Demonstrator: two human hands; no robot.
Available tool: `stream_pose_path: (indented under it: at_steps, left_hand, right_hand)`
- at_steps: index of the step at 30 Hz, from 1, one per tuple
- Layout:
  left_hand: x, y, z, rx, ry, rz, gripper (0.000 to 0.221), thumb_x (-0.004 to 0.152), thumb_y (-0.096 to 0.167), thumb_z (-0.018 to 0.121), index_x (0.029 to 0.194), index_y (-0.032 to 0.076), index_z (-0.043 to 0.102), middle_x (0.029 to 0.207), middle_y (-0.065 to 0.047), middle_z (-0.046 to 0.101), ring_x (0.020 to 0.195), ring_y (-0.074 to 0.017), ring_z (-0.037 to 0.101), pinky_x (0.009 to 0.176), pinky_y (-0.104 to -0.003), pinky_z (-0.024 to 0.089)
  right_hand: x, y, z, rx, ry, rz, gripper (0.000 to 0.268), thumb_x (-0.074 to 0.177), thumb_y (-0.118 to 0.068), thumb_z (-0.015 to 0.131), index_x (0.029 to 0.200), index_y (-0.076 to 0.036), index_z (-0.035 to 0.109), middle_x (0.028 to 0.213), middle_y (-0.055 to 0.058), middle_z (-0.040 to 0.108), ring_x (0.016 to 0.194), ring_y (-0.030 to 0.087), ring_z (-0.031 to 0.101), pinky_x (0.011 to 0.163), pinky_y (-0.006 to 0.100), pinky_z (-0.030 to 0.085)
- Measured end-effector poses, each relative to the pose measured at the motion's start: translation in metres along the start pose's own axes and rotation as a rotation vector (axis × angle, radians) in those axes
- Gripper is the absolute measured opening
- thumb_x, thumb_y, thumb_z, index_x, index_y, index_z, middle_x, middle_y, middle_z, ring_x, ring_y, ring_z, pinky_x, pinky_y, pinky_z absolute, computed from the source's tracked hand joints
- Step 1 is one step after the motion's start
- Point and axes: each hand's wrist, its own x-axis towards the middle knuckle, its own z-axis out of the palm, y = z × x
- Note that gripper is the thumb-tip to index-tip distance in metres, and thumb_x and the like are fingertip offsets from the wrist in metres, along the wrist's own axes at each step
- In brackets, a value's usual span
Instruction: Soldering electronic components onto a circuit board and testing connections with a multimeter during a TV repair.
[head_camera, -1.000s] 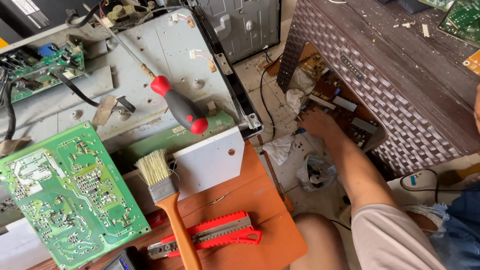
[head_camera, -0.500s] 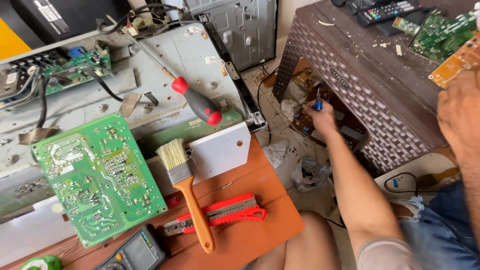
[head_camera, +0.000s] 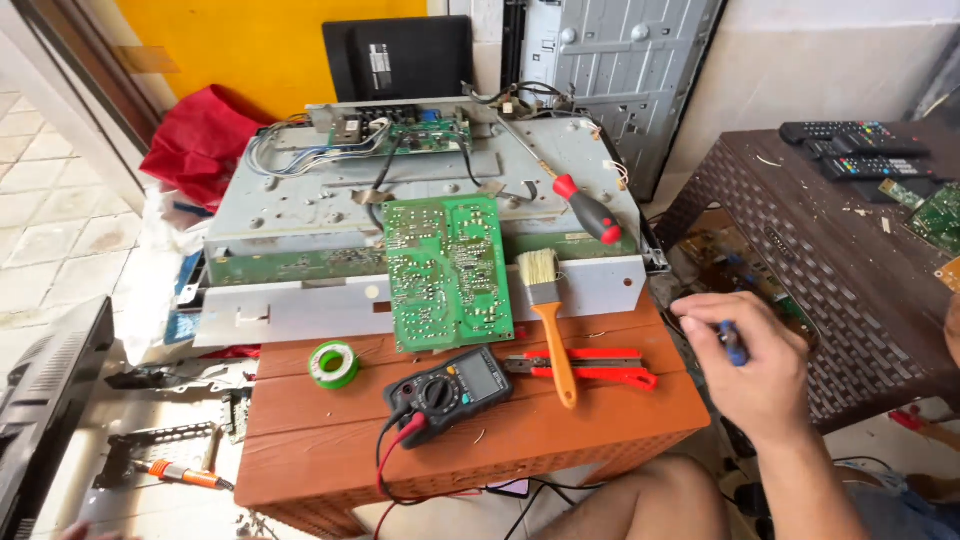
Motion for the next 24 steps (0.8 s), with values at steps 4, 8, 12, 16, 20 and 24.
stream_pose_path:
  at_steps: [4,8,12,16,20,24]
  left_hand:
    - [0.063,0.326,0.2,-0.22,0.129,-0.039,0.048,0.083,0.005,0.061,0.13,0.006,0.059,0.086,-0.013,0.074,0.076,-0.0176,0.075,0.063,-0.026,0.061]
    - [0.077,0.502,0.267,-0.622,-0.193,-0.182,0.059,0.079,0.006,0.072,0.137,0.002,0.058,0.117,-0.01,0.071,0.091,-0.0155,0.07,0.078,-0.03,0.06]
    - [0.066,0.504,0.285,-0.643,-0.225,-0.271,0.059,0.071,-0.001,0.067,0.129,0.006,0.067,0.093,-0.005,0.076,0.081,-0.0115,0.071,0.066,-0.024,0.06]
    - [0.061,0.49,0.282,-0.863,-0.233,-0.465,0.024,0.095,0.004,0.063,0.112,-0.006,0.077,0.087,-0.012,0.079,0.072,-0.014,0.067,0.062,-0.027,0.06]
    - [0.061,0.475,0.262,-0.695,-0.383,-0.503,0.019,0.097,0.009,0.065,0.098,-0.002,0.081,0.068,-0.005,0.069,0.06,-0.0113,0.056,0.054,-0.024,0.044]
    - [0.065,0.474,0.243,-0.676,-0.459,-0.513,0.017,0.096,0.006,0.065,0.091,-0.003,0.079,0.072,-0.006,0.069,0.067,-0.0128,0.06,0.063,-0.026,0.052]
  right_hand:
    - [0.011,-0.079,0.03,-0.029,-0.094,-0.407,0.02,0.074,0.011,0.071,0.09,0.0,0.065,0.086,0.008,0.072,0.075,0.021,0.065,0.072,0.034,0.053]
    - [-0.005,-0.138,0.055,-0.01,-0.144,-0.554,0.033,0.062,0.007,0.069,0.092,-0.006,0.065,0.086,0.003,0.067,0.073,0.02,0.058,0.071,0.037,0.047]
    - [-0.027,-0.15,0.057,0.012,-0.183,-0.559,0.043,0.057,0.006,0.064,0.098,-0.006,0.065,0.09,0.004,0.067,0.072,0.021,0.056,0.073,0.038,0.046]
    - [-0.037,-0.145,0.051,-0.012,-0.224,-0.546,0.038,0.061,0.003,0.066,0.097,-0.006,0.064,0.089,0.004,0.066,0.074,0.023,0.058,0.072,0.039,0.047]
    - [-0.031,-0.128,0.036,-0.022,-0.302,-0.518,0.039,0.055,0.01,0.059,0.089,-0.008,0.064,0.086,-0.001,0.066,0.073,0.017,0.059,0.078,0.035,0.047]
    - [-0.022,-0.108,0.024,-0.033,-0.307,-0.471,0.038,0.058,0.01,0.062,0.092,-0.007,0.067,0.086,0.001,0.069,0.079,0.019,0.063,0.076,0.035,0.05]
